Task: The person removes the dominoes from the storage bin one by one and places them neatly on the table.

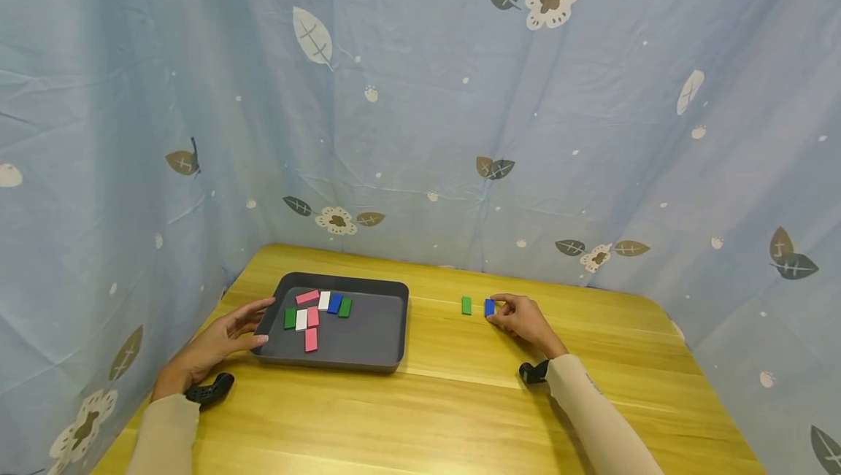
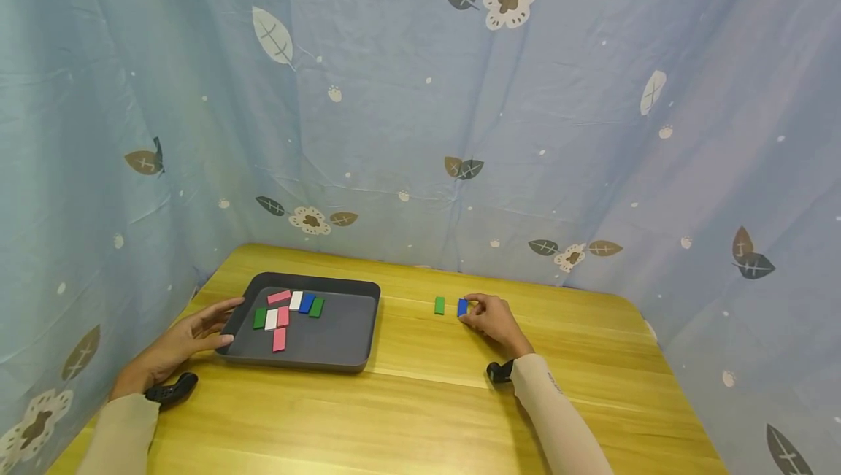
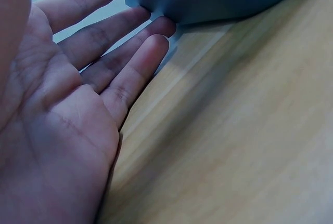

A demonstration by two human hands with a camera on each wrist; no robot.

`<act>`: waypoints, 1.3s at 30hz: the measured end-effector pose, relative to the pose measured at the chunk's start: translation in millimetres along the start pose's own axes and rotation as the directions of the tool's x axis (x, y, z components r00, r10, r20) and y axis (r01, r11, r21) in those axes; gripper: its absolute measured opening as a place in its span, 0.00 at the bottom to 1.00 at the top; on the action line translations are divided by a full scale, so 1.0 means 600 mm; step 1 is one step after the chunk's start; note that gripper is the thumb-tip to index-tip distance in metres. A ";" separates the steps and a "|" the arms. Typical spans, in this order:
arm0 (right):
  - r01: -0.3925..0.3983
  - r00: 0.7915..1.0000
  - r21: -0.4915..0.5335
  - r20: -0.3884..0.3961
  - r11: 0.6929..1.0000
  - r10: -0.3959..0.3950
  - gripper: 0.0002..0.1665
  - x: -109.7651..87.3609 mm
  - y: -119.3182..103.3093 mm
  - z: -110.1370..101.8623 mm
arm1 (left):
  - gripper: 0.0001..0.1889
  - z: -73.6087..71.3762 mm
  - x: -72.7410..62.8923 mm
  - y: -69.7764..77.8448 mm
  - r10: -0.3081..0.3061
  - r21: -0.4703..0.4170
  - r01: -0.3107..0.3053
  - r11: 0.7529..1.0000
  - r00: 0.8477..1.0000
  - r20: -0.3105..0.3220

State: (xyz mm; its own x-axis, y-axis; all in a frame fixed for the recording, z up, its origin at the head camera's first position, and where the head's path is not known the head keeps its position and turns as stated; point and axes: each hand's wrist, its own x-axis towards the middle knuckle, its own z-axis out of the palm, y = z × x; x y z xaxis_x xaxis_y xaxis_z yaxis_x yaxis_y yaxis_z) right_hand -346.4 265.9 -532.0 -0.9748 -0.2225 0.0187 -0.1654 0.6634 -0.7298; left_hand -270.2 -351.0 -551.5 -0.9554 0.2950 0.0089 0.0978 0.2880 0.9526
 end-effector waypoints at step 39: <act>0.125 0.988 0.155 0.067 0.980 -0.136 0.29 0.026 -0.113 0.014 | 0.37 -0.004 0.001 -0.004 0.012 -0.017 -0.012 1.000 1.000 0.016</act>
State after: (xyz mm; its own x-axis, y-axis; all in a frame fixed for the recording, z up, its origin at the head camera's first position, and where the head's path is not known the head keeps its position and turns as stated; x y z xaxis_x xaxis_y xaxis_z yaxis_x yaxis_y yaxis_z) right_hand -349.5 211.6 -487.9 -0.9308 -0.3585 0.0719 -0.2602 0.5114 -0.8190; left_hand -271.4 -353.6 -553.3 -0.9496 0.3130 0.0157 0.1046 0.2692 0.9574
